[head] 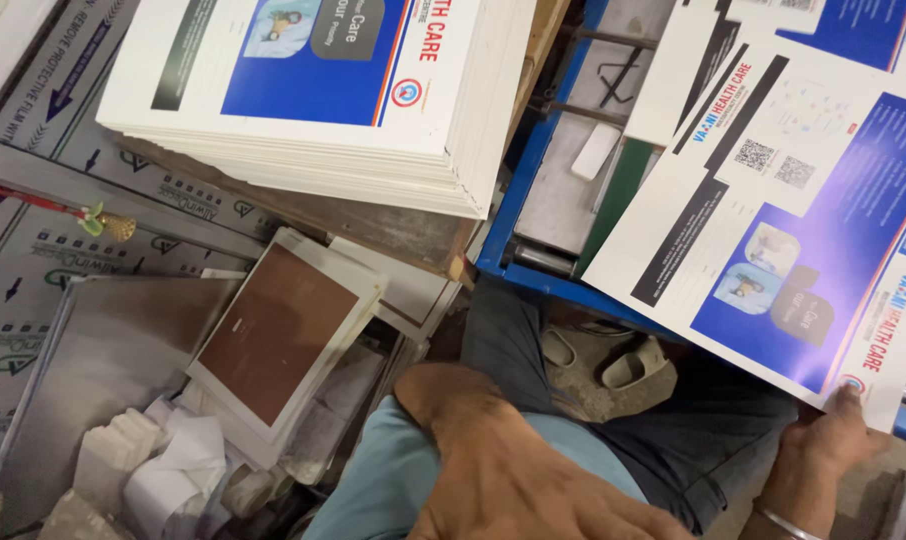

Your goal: The person sits on the floor and repeatedly takes printed sheets from a stack on the left, places them onto a blue machine, and pulls a lever to process them before stacking the finished items on the right.

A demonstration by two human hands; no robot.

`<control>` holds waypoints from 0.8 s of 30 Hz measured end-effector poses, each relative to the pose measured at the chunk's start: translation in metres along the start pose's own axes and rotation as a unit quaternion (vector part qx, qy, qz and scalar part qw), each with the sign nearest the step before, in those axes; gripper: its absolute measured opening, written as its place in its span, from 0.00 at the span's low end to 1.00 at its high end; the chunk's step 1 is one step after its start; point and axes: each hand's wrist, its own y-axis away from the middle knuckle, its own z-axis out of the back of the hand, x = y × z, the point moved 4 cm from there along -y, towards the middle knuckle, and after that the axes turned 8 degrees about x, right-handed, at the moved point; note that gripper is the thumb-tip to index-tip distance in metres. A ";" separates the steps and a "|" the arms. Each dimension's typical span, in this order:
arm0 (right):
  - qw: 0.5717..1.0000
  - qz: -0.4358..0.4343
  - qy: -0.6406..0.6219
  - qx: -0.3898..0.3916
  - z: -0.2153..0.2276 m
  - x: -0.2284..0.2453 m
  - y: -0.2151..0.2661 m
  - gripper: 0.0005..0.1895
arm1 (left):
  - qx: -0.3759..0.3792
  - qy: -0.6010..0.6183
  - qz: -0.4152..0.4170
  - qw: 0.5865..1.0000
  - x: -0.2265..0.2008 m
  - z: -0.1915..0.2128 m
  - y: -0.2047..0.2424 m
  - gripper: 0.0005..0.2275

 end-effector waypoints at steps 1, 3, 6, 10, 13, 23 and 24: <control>1.000 -0.009 0.008 -0.007 0.006 -0.001 0.004 0.20 | -0.027 0.025 -0.002 0.999 0.005 -0.002 0.000 0.44; 1.000 -0.004 -0.003 0.024 0.009 0.000 0.012 0.20 | -0.040 0.052 0.041 0.997 0.014 -0.002 0.003 0.40; 0.999 -0.006 -0.003 0.039 0.001 0.006 0.020 0.22 | -0.050 0.064 0.197 0.977 0.027 0.001 0.009 0.29; 0.996 -0.007 -0.035 0.082 -0.008 0.016 0.040 0.25 | -0.143 0.060 0.330 0.931 0.024 -0.003 0.007 0.21; 0.998 -0.024 0.048 0.025 -0.008 0.021 0.049 0.22 | -0.184 -0.150 0.153 0.959 -0.002 0.012 -0.011 0.20; 0.996 -0.071 0.061 0.008 0.026 0.014 0.071 0.19 | -0.298 -0.563 0.122 0.761 -0.080 0.090 0.013 0.14; 0.996 -0.074 0.057 0.007 0.029 0.013 0.074 0.20 | -0.292 -0.621 0.179 0.705 -0.087 0.091 0.021 0.15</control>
